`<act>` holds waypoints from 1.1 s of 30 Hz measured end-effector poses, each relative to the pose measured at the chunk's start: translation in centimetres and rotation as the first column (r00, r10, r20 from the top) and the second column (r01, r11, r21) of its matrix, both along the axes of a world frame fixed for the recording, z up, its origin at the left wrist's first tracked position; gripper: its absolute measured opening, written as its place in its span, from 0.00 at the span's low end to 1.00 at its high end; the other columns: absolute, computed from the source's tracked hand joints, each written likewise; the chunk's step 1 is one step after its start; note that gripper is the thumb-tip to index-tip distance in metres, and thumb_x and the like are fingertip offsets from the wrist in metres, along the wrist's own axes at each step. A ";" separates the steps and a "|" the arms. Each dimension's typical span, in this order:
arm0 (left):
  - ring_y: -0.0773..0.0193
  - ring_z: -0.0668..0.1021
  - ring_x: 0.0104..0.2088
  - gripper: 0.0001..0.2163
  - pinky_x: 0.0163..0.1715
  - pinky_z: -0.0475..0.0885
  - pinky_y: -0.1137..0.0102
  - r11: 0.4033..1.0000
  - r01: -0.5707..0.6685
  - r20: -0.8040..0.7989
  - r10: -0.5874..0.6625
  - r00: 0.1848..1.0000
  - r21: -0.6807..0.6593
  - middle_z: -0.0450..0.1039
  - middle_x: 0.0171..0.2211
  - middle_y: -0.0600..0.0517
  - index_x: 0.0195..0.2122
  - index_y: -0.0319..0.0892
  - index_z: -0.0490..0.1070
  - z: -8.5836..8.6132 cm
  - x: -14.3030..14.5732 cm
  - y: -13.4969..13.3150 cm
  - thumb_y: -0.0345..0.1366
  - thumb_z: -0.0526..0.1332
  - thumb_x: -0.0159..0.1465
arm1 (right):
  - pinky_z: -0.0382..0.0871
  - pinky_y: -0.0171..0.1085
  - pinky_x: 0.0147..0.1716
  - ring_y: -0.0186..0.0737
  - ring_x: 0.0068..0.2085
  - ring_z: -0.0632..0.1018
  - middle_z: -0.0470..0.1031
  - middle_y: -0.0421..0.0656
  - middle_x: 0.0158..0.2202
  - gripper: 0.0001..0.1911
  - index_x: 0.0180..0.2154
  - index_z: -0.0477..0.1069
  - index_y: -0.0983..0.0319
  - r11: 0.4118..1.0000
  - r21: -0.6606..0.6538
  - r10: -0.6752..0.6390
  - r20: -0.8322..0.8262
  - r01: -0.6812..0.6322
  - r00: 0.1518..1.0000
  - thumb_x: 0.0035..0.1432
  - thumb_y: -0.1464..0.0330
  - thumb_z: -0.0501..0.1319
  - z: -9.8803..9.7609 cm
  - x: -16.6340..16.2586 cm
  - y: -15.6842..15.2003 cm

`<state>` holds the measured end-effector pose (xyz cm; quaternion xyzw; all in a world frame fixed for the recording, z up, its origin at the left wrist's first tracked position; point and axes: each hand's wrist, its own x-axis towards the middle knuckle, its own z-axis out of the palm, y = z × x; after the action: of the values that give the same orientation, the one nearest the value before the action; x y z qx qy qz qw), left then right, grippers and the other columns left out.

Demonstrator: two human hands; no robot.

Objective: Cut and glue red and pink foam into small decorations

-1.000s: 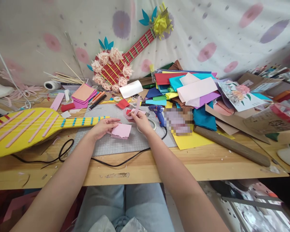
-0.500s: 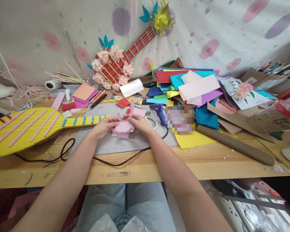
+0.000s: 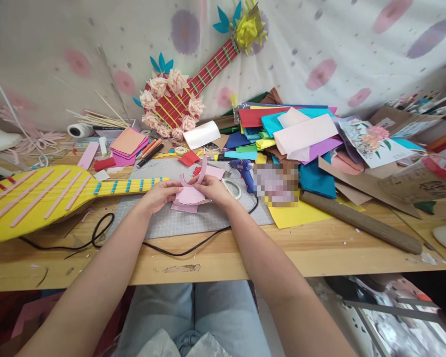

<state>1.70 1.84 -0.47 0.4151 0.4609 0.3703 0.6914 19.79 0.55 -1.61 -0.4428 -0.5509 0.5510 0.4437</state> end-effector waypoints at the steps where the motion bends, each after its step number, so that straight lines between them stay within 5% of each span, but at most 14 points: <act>1: 0.69 0.75 0.24 0.10 0.29 0.71 0.72 1.000 -0.003 0.001 0.003 1.000 -0.007 0.74 0.25 0.51 0.28 0.34 0.72 0.0 0.0 0.0 0.27 0.67 0.44 | 0.61 0.32 0.27 0.31 0.29 0.70 0.74 0.41 0.31 0.13 0.33 0.73 0.63 1.000 0.004 -0.011 0.006 0.011 1.000 0.42 0.66 0.64 0.0 0.0 0.0; 14: 0.71 0.73 0.22 0.10 0.25 0.67 0.75 0.998 -0.068 0.006 0.068 0.998 -0.001 0.73 0.22 0.52 0.26 0.35 0.74 0.1 0.2 0.1 0.27 0.68 0.40 | 0.65 0.35 0.37 0.33 0.33 0.73 0.76 0.40 0.33 0.13 0.34 0.75 0.63 0.999 0.020 -0.042 -0.019 0.043 0.999 0.43 0.65 0.64 0.8 0.0 -0.5; 21: 0.73 0.71 0.22 0.10 0.26 0.67 0.74 0.995 -0.099 0.015 0.099 0.995 0.022 0.72 0.21 0.54 0.25 0.35 0.72 0.3 0.4 -0.1 0.28 0.69 0.39 | 0.65 0.35 0.31 0.32 0.26 0.71 0.73 0.39 0.24 0.11 0.26 0.74 0.63 0.978 -0.022 -0.208 -0.107 0.207 0.972 0.35 0.67 0.67 -0.3 0.1 0.6; 33: 0.72 0.72 0.21 0.09 0.27 0.68 0.73 0.995 -0.098 0.019 0.098 0.995 0.014 0.72 0.22 0.54 0.24 0.36 0.72 0.3 0.4 -0.2 0.27 0.68 0.40 | 0.66 0.36 0.31 0.34 0.28 0.73 0.75 0.39 0.26 0.14 0.26 0.73 0.62 0.983 0.008 -0.179 -0.098 0.181 0.979 0.32 0.65 0.69 -0.7 0.1 0.9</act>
<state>2.08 1.67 -0.16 0.3937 0.4717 0.4109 0.6736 19.94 1.45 -2.29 -0.4597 -0.4910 0.5247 0.5219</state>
